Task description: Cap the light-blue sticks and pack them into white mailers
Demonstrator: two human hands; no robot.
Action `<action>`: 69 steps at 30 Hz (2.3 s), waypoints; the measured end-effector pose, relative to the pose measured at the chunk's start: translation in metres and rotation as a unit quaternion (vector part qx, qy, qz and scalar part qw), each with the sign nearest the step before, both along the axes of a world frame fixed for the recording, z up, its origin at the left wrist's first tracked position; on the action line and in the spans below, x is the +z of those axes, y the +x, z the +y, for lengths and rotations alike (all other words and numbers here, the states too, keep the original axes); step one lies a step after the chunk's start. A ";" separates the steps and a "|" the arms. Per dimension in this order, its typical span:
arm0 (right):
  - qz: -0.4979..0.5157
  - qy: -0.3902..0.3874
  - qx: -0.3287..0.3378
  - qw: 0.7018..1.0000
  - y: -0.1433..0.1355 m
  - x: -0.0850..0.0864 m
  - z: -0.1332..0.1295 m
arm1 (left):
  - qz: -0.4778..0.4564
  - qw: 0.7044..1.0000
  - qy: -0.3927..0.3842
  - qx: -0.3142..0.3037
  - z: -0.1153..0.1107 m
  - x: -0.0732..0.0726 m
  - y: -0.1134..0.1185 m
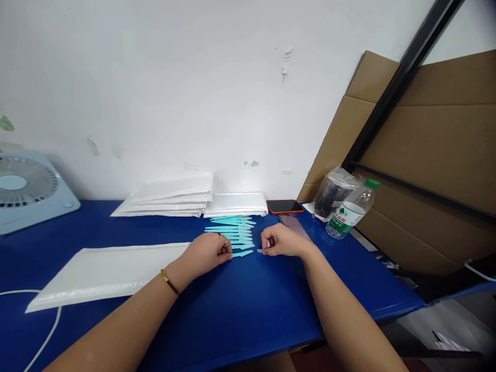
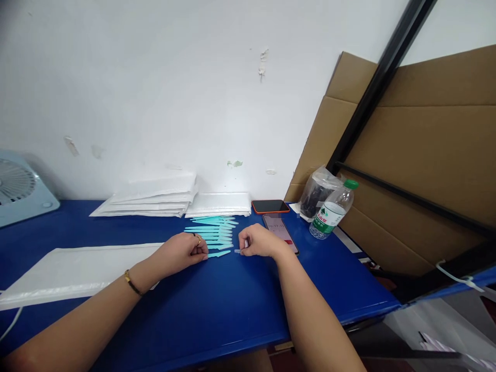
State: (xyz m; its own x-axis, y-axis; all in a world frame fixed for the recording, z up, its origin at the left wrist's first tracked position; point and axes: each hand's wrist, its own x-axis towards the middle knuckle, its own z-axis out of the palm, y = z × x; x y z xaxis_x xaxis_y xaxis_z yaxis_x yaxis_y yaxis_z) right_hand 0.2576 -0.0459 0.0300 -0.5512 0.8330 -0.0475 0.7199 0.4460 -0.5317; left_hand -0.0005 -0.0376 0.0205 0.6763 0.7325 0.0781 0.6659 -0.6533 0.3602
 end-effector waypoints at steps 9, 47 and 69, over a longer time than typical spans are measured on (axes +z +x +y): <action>0.011 0.109 0.047 0.993 -0.016 0.000 -0.003 | 0.004 1.000 0.025 0.001 0.000 -0.002 -0.001; -0.052 0.126 -0.042 0.990 -0.054 -0.030 0.050 | 0.010 0.982 0.088 0.164 0.029 -0.032 -0.017; -0.240 0.164 0.065 0.955 -0.081 -0.003 0.033 | -0.030 0.996 0.043 0.070 0.012 -0.014 -0.011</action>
